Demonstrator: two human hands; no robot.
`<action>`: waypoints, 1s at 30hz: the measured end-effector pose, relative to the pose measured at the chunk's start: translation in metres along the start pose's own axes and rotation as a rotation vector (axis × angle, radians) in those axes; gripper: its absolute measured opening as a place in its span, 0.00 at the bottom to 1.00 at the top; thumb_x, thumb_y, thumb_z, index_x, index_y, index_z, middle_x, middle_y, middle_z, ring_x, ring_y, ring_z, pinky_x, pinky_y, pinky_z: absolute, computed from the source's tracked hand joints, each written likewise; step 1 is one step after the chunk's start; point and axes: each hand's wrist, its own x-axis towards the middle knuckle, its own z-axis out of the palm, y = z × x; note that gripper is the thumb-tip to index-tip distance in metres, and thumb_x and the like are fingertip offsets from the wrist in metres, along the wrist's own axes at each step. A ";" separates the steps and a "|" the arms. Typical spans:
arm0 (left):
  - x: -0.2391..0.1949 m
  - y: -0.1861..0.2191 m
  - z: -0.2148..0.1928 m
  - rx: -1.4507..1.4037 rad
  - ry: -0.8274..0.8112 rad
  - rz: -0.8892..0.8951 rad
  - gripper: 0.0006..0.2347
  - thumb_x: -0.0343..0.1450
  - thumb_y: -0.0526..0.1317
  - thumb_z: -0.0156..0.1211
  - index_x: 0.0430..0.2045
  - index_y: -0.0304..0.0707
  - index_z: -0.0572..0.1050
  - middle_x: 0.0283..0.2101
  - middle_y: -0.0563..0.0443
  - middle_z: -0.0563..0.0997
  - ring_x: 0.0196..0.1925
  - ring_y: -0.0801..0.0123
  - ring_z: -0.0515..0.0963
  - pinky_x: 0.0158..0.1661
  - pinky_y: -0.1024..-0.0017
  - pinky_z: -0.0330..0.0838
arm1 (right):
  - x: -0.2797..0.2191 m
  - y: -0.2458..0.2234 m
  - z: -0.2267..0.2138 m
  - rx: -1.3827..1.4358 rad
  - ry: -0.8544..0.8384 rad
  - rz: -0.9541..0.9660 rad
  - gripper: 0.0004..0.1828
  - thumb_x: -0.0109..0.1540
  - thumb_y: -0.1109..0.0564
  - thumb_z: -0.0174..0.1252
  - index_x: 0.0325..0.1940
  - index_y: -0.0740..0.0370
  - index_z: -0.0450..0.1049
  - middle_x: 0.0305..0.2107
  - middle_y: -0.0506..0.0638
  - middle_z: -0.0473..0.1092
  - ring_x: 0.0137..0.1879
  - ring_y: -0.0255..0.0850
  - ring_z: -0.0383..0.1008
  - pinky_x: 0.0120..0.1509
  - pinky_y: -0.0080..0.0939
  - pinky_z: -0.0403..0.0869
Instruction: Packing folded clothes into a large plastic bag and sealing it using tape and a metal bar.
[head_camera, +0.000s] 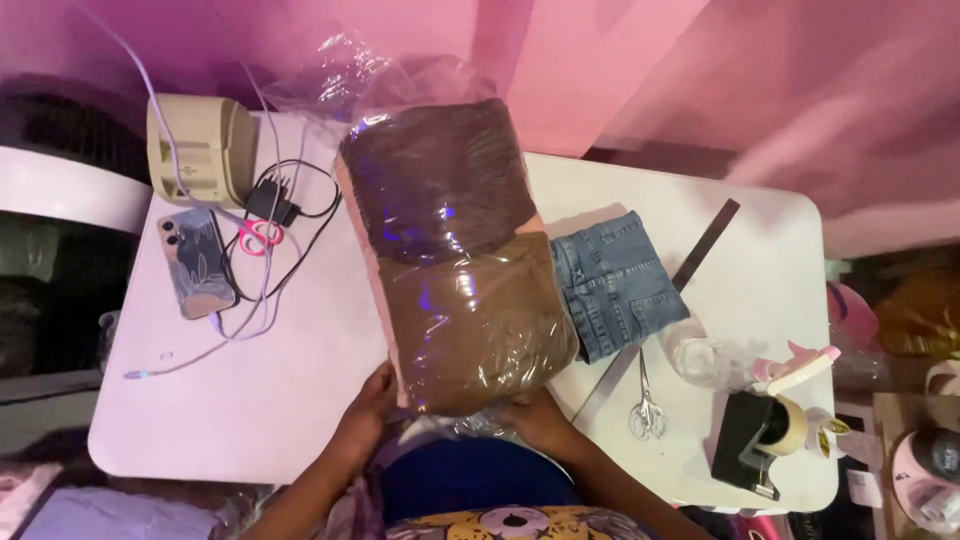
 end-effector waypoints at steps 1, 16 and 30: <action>0.001 -0.015 -0.002 -0.005 0.005 -0.003 0.25 0.73 0.40 0.51 0.69 0.44 0.65 0.51 0.48 0.83 0.32 0.73 0.74 0.31 0.78 0.64 | -0.009 -0.006 -0.002 -0.001 -0.006 0.004 0.13 0.57 0.67 0.56 0.46 0.69 0.78 0.27 0.52 0.76 0.29 0.36 0.71 0.32 0.36 0.70; 0.039 -0.094 0.062 -0.495 0.108 0.018 0.07 0.70 0.27 0.64 0.38 0.18 0.76 0.38 0.35 0.82 0.35 0.58 0.82 0.36 0.71 0.80 | -0.052 0.026 -0.052 -0.334 0.236 -0.326 0.15 0.51 0.66 0.68 0.13 0.68 0.69 0.41 0.48 0.79 0.39 0.38 0.80 0.41 0.33 0.74; -0.066 -0.113 0.029 0.361 0.129 0.266 0.09 0.64 0.39 0.75 0.20 0.33 0.81 0.20 0.53 0.76 0.22 0.74 0.70 0.28 0.77 0.67 | -0.077 -0.038 -0.020 -0.429 0.322 -0.605 0.23 0.56 0.60 0.69 0.52 0.65 0.68 0.42 0.51 0.67 0.42 0.38 0.67 0.48 0.35 0.71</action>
